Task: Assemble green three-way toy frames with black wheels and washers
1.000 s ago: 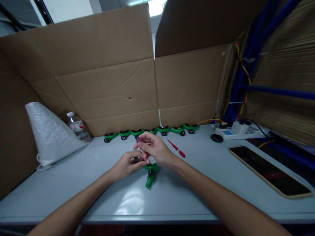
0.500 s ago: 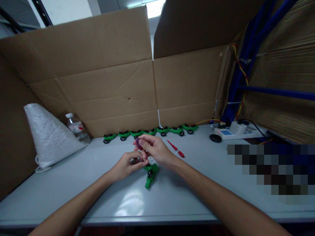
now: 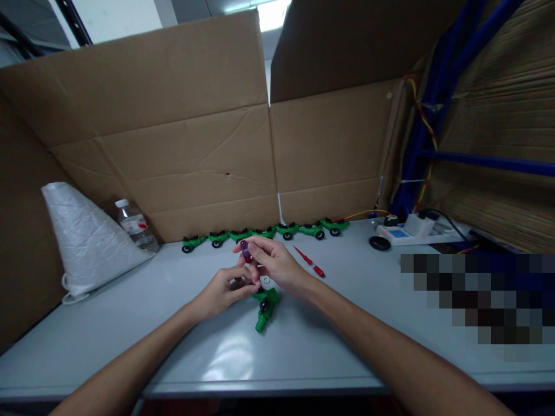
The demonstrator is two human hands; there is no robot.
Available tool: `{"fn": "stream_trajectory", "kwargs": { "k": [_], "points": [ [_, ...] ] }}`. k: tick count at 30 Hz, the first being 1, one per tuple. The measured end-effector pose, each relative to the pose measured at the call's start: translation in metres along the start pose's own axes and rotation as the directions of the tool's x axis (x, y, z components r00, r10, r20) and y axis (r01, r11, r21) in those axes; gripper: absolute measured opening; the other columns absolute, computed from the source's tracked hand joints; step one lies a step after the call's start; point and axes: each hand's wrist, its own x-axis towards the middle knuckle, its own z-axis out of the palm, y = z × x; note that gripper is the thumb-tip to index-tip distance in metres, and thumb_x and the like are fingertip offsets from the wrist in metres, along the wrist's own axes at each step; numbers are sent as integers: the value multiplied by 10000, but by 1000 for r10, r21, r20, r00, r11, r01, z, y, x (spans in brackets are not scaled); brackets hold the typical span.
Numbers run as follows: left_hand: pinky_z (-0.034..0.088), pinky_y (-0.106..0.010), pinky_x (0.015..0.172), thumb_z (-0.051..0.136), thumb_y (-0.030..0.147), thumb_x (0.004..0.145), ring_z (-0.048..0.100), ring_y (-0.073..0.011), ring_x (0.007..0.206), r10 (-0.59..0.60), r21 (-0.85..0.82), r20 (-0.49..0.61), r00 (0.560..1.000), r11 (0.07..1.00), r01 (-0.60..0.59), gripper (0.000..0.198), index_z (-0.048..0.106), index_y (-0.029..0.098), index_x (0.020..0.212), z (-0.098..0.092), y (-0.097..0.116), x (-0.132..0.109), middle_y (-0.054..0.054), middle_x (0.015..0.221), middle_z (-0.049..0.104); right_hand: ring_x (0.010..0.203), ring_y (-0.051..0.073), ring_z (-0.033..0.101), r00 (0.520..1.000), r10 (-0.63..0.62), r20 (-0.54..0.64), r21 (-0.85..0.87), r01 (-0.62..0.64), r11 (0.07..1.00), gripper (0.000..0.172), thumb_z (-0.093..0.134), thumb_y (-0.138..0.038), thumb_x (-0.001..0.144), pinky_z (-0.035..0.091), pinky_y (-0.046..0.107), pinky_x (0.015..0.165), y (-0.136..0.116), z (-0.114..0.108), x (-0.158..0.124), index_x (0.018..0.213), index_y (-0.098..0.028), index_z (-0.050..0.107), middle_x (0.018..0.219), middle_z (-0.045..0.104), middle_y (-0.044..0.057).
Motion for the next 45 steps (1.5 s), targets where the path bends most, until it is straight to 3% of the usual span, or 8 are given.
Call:
{"fn": "stream_trajectory", "kwargs": {
  "k": [8, 15, 21, 24, 31, 35, 39, 45],
  "points": [
    [394, -249, 656, 694, 463, 963, 533, -132, 711, 2, 21, 10, 1000, 1000, -2, 339, 772, 137, 1013, -1, -3, 1, -62, 904, 705, 526, 88, 590, 999, 16, -31, -35, -17, 999, 478, 812, -534, 867, 478, 197, 447, 7, -5, 0, 1116, -243, 525, 961, 747, 22],
    [400, -247, 661, 705, 446, 955, 526, -130, 709, 13, 30, -3, 1000, 999, -13, 316, 773, 140, 993, -2, 3, 1, -57, 900, 708, 521, 68, 551, 999, 27, -23, -57, -29, 998, 418, 632, -607, 979, 436, 189, 434, -1, -1, -1, 1106, -209, 640, 916, 660, 8],
    [397, -245, 656, 696, 447, 965, 556, -141, 730, -1, 8, 17, 1000, 1000, 1, 329, 777, 137, 1036, -1, 1, 1, -66, 902, 723, 508, 70, 555, 1000, 9, -19, -69, -10, 998, 462, 793, -562, 869, 438, 183, 414, 3, -3, 0, 1078, -220, 562, 1001, 734, 38],
    [402, -249, 666, 700, 453, 963, 562, -142, 727, -1, 22, 12, 1000, 1000, 1, 336, 787, 142, 1055, -1, -1, 0, -71, 924, 735, 475, 71, 537, 999, 18, -37, -70, -20, 997, 514, 850, -536, 820, 417, 172, 392, 4, -3, -1, 1057, -236, 507, 926, 740, 14],
    [404, -246, 672, 717, 445, 951, 533, -131, 709, 7, 32, -13, 1000, 999, -7, 315, 775, 137, 982, -1, -2, 1, -52, 876, 708, 502, 58, 481, 998, 55, -28, -18, -55, 998, 457, 635, -639, 965, 327, 157, 378, -5, 2, -2, 1146, -220, 644, 892, 647, 7],
    [407, -244, 665, 709, 435, 956, 537, -132, 717, 20, 22, -8, 1000, 1000, -20, 312, 761, 130, 992, -1, -2, 1, -54, 886, 706, 517, 41, 455, 999, 39, -29, -44, -40, 998, 427, 671, -607, 958, 302, 150, 408, -2, 1, -1, 1106, -206, 666, 931, 660, 14],
    [411, -251, 666, 700, 438, 962, 544, -138, 717, 16, 20, 3, 1000, 1000, -16, 323, 768, 130, 1027, 0, -4, 0, -58, 879, 702, 519, 46, 483, 999, 37, -26, -30, -38, 999, 414, 773, -538, 904, 323, 148, 418, 2, -2, -1, 1098, -230, 576, 1016, 721, 31],
    [390, -242, 658, 708, 414, 958, 513, -124, 701, -1, 42, -3, 1000, 999, 1, 286, 773, 140, 1005, -1, -3, 1, -48, 885, 696, 470, 54, 495, 998, 35, -59, -24, -37, 999, 460, 772, -584, 884, 289, 146, 374, -1, 1, -2, 1088, -237, 548, 865, 686, -15]
  ]
}}
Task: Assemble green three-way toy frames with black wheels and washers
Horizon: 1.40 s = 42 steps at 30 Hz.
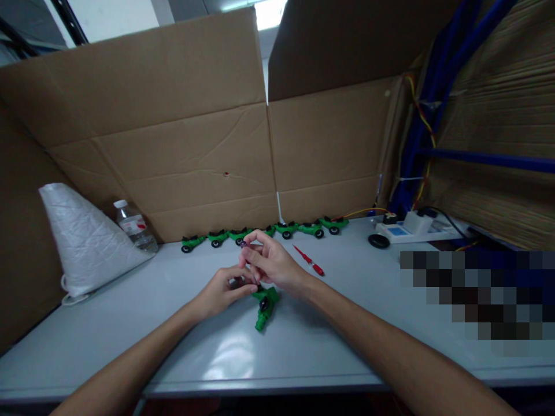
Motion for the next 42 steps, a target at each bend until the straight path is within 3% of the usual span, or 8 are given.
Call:
{"fn": "stream_trajectory", "kwargs": {
  "k": [5, 11, 15, 21, 26, 32, 38, 42],
  "points": [
    [403, -241, 678, 713, 406, 956, 529, -125, 716, 21, -7, 2, 1000, 1000, -21, 280, 762, 136, 1013, -1, 5, 0, -48, 900, 708, 496, 43, 503, 1000, -21, 20, -31, 22, 999, 450, 634, -625, 972, 312, 154, 370, -2, 0, 1, 1089, -191, 653, 907, 649, 14],
    [396, -244, 663, 704, 416, 963, 531, -128, 711, 8, -10, 11, 1000, 1000, -8, 294, 759, 131, 1011, -1, 2, 0, -58, 905, 719, 482, 54, 530, 998, -51, 26, -33, 52, 998, 447, 791, -554, 875, 356, 154, 364, 3, -1, 2, 1053, -217, 558, 968, 721, 24],
    [394, -252, 664, 700, 425, 967, 537, -137, 731, 6, -10, 10, 1000, 1000, -6, 308, 774, 134, 1038, 0, 0, -1, -76, 948, 729, 465, 66, 543, 999, -42, -7, -37, 42, 998, 497, 834, -548, 835, 366, 151, 360, 4, -2, 2, 1053, -233, 518, 877, 701, -12],
    [398, -252, 673, 705, 411, 965, 557, -143, 753, 6, -15, 13, 1000, 1000, -6, 291, 780, 140, 1041, -1, 2, 0, -71, 942, 726, 498, 61, 530, 999, -46, 5, -23, 46, 999, 460, 601, -644, 982, 436, 182, 404, 6, -1, 1, 1102, -201, 639, 935, 658, 23],
    [397, -257, 669, 690, 432, 972, 556, -143, 738, 12, -27, 19, 1000, 1000, -12, 315, 776, 136, 1035, -1, 4, 0, -71, 925, 718, 471, 48, 533, 998, -62, 3, -51, 62, 997, 415, 660, -595, 967, 452, 187, 406, 7, 2, 2, 1089, -201, 618, 1001, 695, 35],
    [388, -253, 658, 686, 451, 973, 558, -150, 750, -17, -40, 39, 999, 999, 18, 344, 775, 126, 1042, -1, 4, -1, -77, 904, 709, 439, 67, 540, 1000, -30, -1, -4, 30, 1000, 517, 838, -540, 837, 464, 187, 388, 6, 2, 1, 1081, -234, 500, 885, 715, -7],
    [368, -227, 639, 705, 471, 955, 495, -126, 712, -29, -57, 13, 999, 998, 30, 347, 779, 139, 1022, 0, 6, -1, -50, 882, 690, 492, 72, 568, 1000, -17, 25, 35, 16, 999, 430, 626, -616, 982, 497, 196, 435, 8, 2, 1, 1098, -203, 607, 884, 672, 7],
    [372, -225, 646, 704, 473, 956, 495, -124, 712, -24, -79, 12, 1000, 997, 25, 345, 764, 137, 1002, 1, 5, -1, -47, 886, 690, 469, 59, 556, 1000, 1, 15, 7, -1, 1000, 441, 700, -619, 928, 487, 188, 426, 6, 5, 1, 1015, -195, 615, 866, 668, -3]
  ]
}}
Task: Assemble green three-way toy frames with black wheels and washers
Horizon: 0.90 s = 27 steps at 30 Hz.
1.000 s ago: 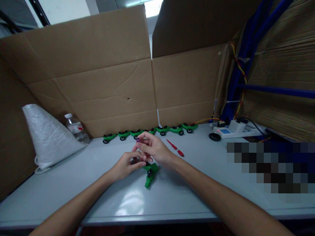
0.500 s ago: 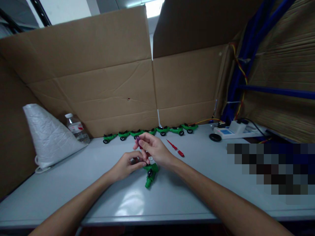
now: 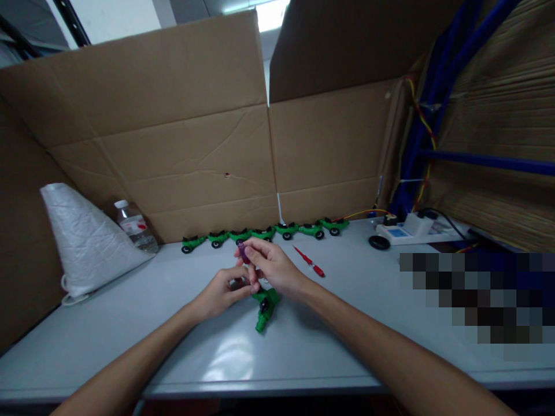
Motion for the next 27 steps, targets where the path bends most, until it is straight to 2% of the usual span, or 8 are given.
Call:
{"fn": "stream_trajectory", "kwargs": {
  "k": [3, 7, 12, 16, 18, 22, 25, 27],
  "points": [
    [376, -229, 651, 691, 479, 965, 503, -122, 708, 5, -3, 23, 1000, 1000, -5, 357, 757, 130, 998, 0, -2, 0, -53, 899, 696, 475, 59, 561, 1000, -5, -12, -4, 5, 1000, 474, 786, -598, 861, 498, 192, 416, -1, 1, 0, 1016, -211, 562, 932, 693, 3],
    [390, -236, 666, 692, 492, 962, 543, -138, 738, 2, 15, 19, 1000, 1000, -3, 375, 771, 130, 1012, -1, -4, 0, -61, 892, 694, 476, 65, 567, 1000, -18, -3, -4, 18, 1000, 506, 824, -569, 837, 499, 190, 417, 0, 0, 0, 1038, -223, 514, 900, 704, -2],
    [387, -240, 667, 689, 483, 969, 529, -135, 731, 18, 33, 21, 1000, 999, -19, 368, 777, 127, 993, -1, -4, 0, -57, 873, 680, 486, 68, 572, 999, -25, 25, 19, 25, 1000, 429, 689, -591, 948, 506, 200, 426, 5, -1, 0, 1119, -210, 591, 899, 684, 2],
    [386, -245, 670, 671, 487, 982, 545, -136, 730, 25, -8, 29, 999, 1000, -24, 372, 754, 124, 984, 0, -2, 1, -62, 877, 704, 482, 66, 564, 999, 3, 45, -32, -1, 999, 402, 663, -578, 971, 499, 197, 445, 6, -1, -1, 1062, -187, 653, 820, 669, -6],
    [377, -244, 662, 663, 488, 987, 540, -130, 718, 33, -17, 31, 999, 999, -32, 373, 746, 125, 972, 0, -1, 1, -59, 881, 707, 473, 63, 557, 999, -1, 46, -42, 3, 999, 390, 697, -561, 953, 489, 189, 440, 5, 1, -1, 1043, -187, 630, 793, 673, -15],
    [383, -244, 665, 655, 512, 987, 545, -132, 718, 29, -7, 31, 999, 1000, -28, 395, 756, 130, 974, 1, 1, 0, -56, 885, 706, 467, 57, 562, 1000, -20, 13, -22, 20, 1000, 443, 806, -523, 868, 483, 180, 413, 4, 2, -1, 1019, -210, 531, 910, 722, 9],
    [404, -244, 691, 667, 521, 976, 573, -149, 770, 24, -22, 21, 999, 999, -24, 399, 762, 135, 1005, 1, 1, 0, -63, 907, 713, 440, 63, 554, 1000, -9, 3, -26, 9, 1000, 476, 831, -516, 842, 468, 172, 397, 5, 1, 0, 1009, -228, 491, 788, 668, -45],
    [406, -243, 695, 674, 519, 972, 575, -151, 782, 31, -16, 15, 999, 999, -31, 398, 768, 134, 1015, 1, 0, 0, -67, 925, 716, 436, 59, 549, 1000, -16, -4, -39, 15, 999, 462, 809, -527, 862, 461, 169, 393, 4, 1, 0, 1059, -228, 517, 790, 639, -55]
  ]
}}
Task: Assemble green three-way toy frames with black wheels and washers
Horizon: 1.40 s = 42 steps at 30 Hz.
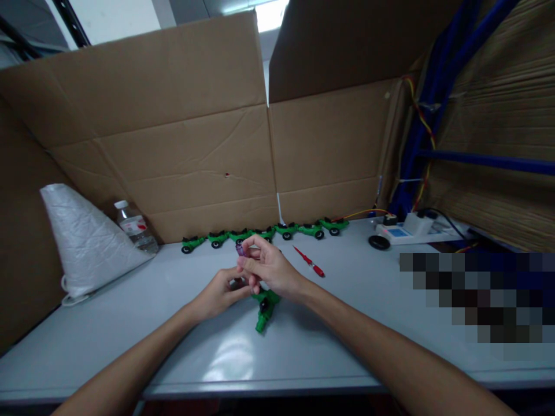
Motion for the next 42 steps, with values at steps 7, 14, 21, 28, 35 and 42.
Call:
{"fn": "stream_trajectory", "kwargs": {
  "k": [7, 14, 21, 28, 35, 42],
  "points": [
    [422, -261, 692, 696, 497, 961, 583, -155, 764, 6, -1, 4, 1000, 1000, -6, 378, 767, 126, 974, -1, -4, 1, -87, 929, 722, 490, 55, 526, 999, -15, 47, 12, 14, 1000, 398, 594, -584, 1010, 493, 204, 462, 1, -2, 0, 1143, -213, 646, 889, 635, -6],
    [439, -274, 707, 693, 500, 963, 597, -163, 775, 10, -4, 4, 1000, 1000, -10, 390, 756, 115, 972, -1, -3, 1, -96, 925, 732, 455, 78, 533, 999, -8, 37, -10, 8, 1000, 391, 682, -585, 954, 469, 212, 457, 4, 0, 2, 1041, -220, 572, 708, 607, -60],
    [457, -269, 742, 684, 489, 973, 620, -171, 815, 7, -37, 1, 1000, 999, -7, 375, 767, 127, 1025, 0, -7, 1, -89, 947, 744, 468, 74, 577, 999, -1, 37, 10, 0, 1000, 469, 842, -490, 844, 446, 196, 440, 0, 2, 1, 1001, -231, 484, 794, 650, -53],
    [452, -258, 739, 691, 453, 972, 607, -161, 812, 20, -2, -2, 1000, 1000, -20, 332, 747, 127, 949, -2, -6, 1, -83, 961, 731, 471, 52, 553, 998, -28, 60, -14, 29, 999, 410, 617, -594, 993, 490, 210, 466, 2, 0, 1, 1144, -213, 621, 912, 665, -5],
    [459, -249, 738, 680, 464, 979, 626, -162, 814, 5, -6, 8, 1000, 1000, -5, 346, 767, 130, 1001, -1, -5, 0, -76, 937, 746, 474, 58, 574, 998, -45, 36, -18, 46, 999, 398, 787, -512, 893, 455, 197, 442, -4, 4, 1, 1019, -206, 566, 965, 728, 22],
    [499, -276, 826, 688, 473, 974, 656, -192, 903, 26, -55, 6, 1000, 998, -26, 361, 767, 124, 1019, 0, -5, 0, -103, 999, 754, 440, 78, 571, 999, -17, 46, 7, 17, 1000, 473, 826, -500, 858, 431, 178, 401, -4, 2, 1, 1001, -235, 460, 808, 709, -26]
  ]
}}
